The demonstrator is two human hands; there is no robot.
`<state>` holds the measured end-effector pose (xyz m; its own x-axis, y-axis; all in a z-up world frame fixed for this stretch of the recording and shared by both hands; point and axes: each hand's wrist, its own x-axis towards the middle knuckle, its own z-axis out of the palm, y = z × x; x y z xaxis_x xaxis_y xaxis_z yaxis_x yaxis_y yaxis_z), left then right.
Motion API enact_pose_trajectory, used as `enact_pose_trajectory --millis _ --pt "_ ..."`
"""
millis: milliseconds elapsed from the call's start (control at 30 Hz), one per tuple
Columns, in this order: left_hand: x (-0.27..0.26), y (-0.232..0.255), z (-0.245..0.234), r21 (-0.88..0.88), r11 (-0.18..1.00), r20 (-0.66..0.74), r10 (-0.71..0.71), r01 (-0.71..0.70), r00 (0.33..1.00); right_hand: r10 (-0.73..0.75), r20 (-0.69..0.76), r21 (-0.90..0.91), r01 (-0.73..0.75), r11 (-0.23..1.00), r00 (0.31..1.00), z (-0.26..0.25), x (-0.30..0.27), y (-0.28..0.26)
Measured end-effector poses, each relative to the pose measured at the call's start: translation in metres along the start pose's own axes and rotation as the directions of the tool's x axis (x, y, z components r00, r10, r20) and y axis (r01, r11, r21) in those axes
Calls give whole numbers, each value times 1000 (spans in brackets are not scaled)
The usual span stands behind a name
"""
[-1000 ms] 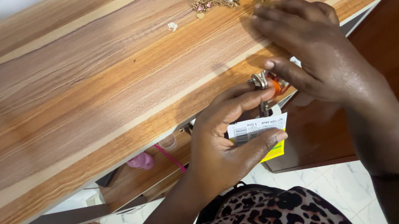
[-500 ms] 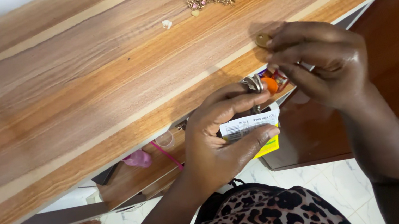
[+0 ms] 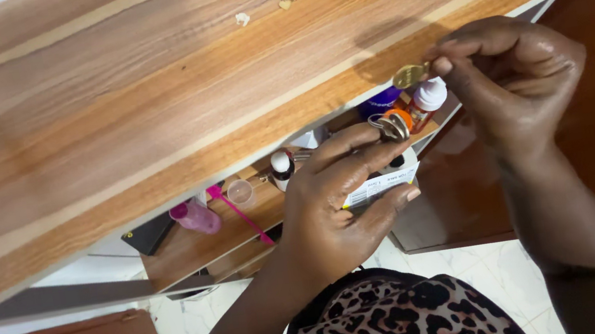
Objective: The person moves between a bed and a small wooden shelf, picking up and placing down various personal items including a white bottle, headphones, a yellow card, a medicine box, and keys. The person arranges these items on the bed and shelf without using any tools.
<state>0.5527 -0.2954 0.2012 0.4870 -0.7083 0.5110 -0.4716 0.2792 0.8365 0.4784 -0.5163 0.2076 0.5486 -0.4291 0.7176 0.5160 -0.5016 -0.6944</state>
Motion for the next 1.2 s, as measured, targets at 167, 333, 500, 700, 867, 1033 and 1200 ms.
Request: enact_pose_trajectory --millis 167,333,500,700,867,1033,1200 --pt "-8 5 14 124 988 -49 97 -91 994 183 9 230 -180 956 983 -3 -15 -2" --pt "-17 13 30 236 968 -65 100 -82 993 246 105 324 -267 908 964 -13 -32 0" --pt "-29 15 52 348 934 -132 128 -75 983 238 261 474 -339 813 936 -25 -42 7" --pt "-59 22 80 343 939 -219 107 -25 970 224 619 641 -649 410 753 -36 -64 23" --pt "-92 32 102 262 947 -339 -91 187 936 232 803 554 -831 54 549 -29 -95 25" --pt "-127 53 108 319 915 -440 -85 245 894 305 866 397 -916 59 395 -10 -112 8" --pt "-169 82 116 227 916 -489 -185 330 852 170 933 317 -948 27 316 1 -136 -9"
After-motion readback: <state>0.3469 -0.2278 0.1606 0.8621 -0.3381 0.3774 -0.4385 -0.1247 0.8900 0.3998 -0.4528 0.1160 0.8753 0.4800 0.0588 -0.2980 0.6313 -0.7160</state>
